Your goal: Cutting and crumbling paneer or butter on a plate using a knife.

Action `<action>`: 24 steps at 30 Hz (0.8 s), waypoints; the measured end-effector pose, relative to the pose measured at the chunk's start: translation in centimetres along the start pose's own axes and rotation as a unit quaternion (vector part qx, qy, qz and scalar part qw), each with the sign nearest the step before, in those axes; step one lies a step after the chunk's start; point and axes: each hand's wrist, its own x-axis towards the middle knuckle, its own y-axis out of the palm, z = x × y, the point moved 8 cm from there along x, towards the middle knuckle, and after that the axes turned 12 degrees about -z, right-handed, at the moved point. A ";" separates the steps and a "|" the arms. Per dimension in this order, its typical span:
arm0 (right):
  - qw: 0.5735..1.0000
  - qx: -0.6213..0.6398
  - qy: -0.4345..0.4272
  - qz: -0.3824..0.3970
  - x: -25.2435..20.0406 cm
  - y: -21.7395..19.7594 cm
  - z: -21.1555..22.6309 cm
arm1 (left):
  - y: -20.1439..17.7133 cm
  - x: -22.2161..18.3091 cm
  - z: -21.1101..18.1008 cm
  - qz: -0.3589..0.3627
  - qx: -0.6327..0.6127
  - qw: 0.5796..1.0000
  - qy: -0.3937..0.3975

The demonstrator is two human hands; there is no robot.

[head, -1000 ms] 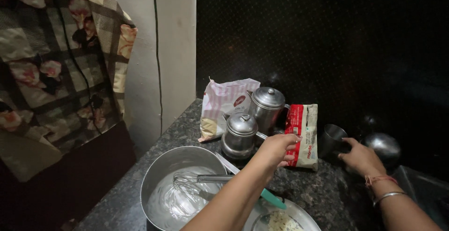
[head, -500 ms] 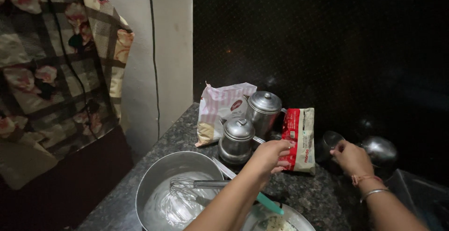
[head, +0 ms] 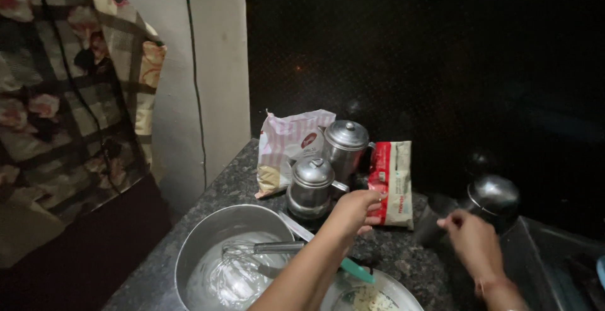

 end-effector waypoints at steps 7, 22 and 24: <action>0.997 0.061 0.003 0.045 -4.6 -1.0 -1.1 | 2.6 3.1 2.7 -0.028 0.047 0.990 0.132; 0.963 0.153 0.022 0.219 -0.6 -1.7 -4.5 | 8.9 -0.1 4.8 0.054 0.516 0.812 0.268; 0.964 0.131 0.000 0.231 0.2 -1.9 -3.7 | 9.5 -0.2 4.6 0.055 0.516 0.803 0.294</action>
